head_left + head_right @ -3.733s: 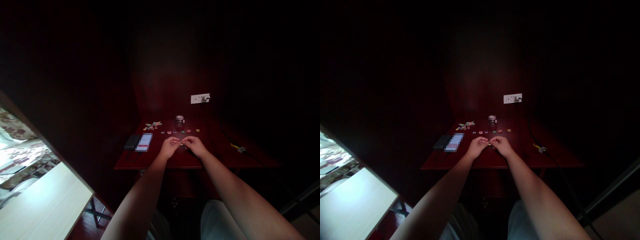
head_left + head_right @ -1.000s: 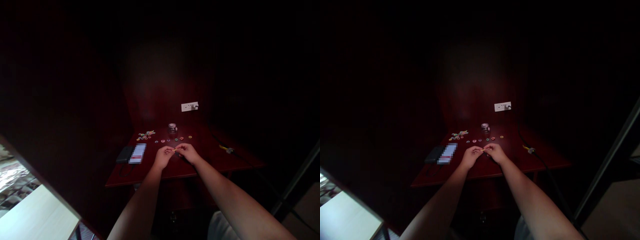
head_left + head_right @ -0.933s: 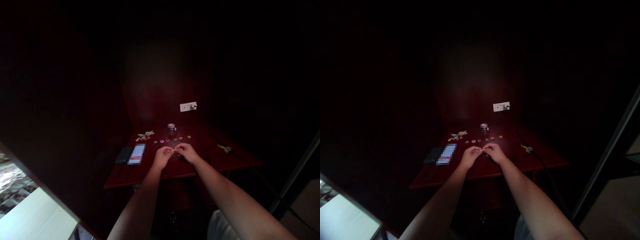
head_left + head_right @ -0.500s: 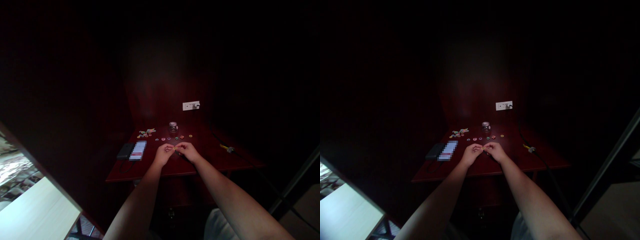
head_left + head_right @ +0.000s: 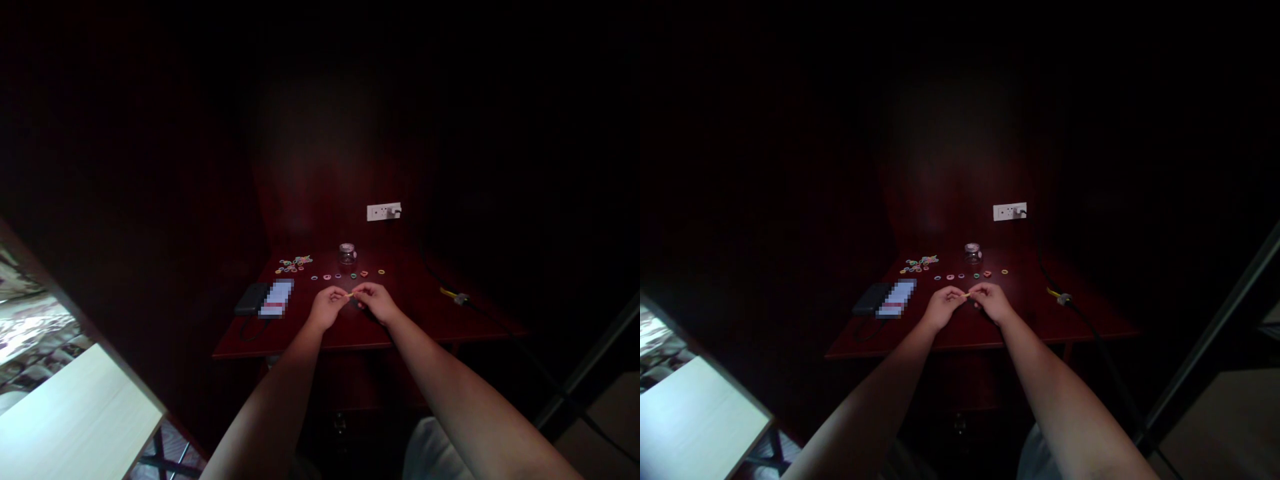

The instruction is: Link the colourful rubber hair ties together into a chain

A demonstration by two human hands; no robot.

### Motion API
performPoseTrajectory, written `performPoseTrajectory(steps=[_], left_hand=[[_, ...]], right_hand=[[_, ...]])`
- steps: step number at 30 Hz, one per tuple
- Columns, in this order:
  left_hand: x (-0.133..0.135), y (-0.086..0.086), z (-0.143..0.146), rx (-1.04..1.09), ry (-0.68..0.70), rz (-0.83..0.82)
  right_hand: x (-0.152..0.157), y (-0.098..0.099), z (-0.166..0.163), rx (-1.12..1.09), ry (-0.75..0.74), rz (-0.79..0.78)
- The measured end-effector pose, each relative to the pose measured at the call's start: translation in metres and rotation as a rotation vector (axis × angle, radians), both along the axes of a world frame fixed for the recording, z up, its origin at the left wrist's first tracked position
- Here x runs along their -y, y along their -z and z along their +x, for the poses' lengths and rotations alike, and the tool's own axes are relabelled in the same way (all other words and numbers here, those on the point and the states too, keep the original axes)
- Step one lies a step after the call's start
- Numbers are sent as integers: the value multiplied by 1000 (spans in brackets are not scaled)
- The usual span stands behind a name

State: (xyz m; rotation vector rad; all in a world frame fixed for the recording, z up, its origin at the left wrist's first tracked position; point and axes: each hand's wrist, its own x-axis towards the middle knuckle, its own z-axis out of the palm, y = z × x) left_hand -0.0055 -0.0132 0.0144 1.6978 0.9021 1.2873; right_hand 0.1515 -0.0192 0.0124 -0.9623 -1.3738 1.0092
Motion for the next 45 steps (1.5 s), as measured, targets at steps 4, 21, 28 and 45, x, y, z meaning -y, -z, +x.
performPoseTrajectory(steps=[4,21,28,45], left_hand=[[0,1,-1,20,-5,-8],[1,0,1,10,0,-22],[-1,0,0,-2,-24,-25],[2,-3,1,-48,-5,-8]], right_hand=[[1,0,-1,-27,-31,-7],[2,-3,-3,4,-5,-2],[2,-4,-3,-28,18,2],[3,-3,-3,14,-39,10]])
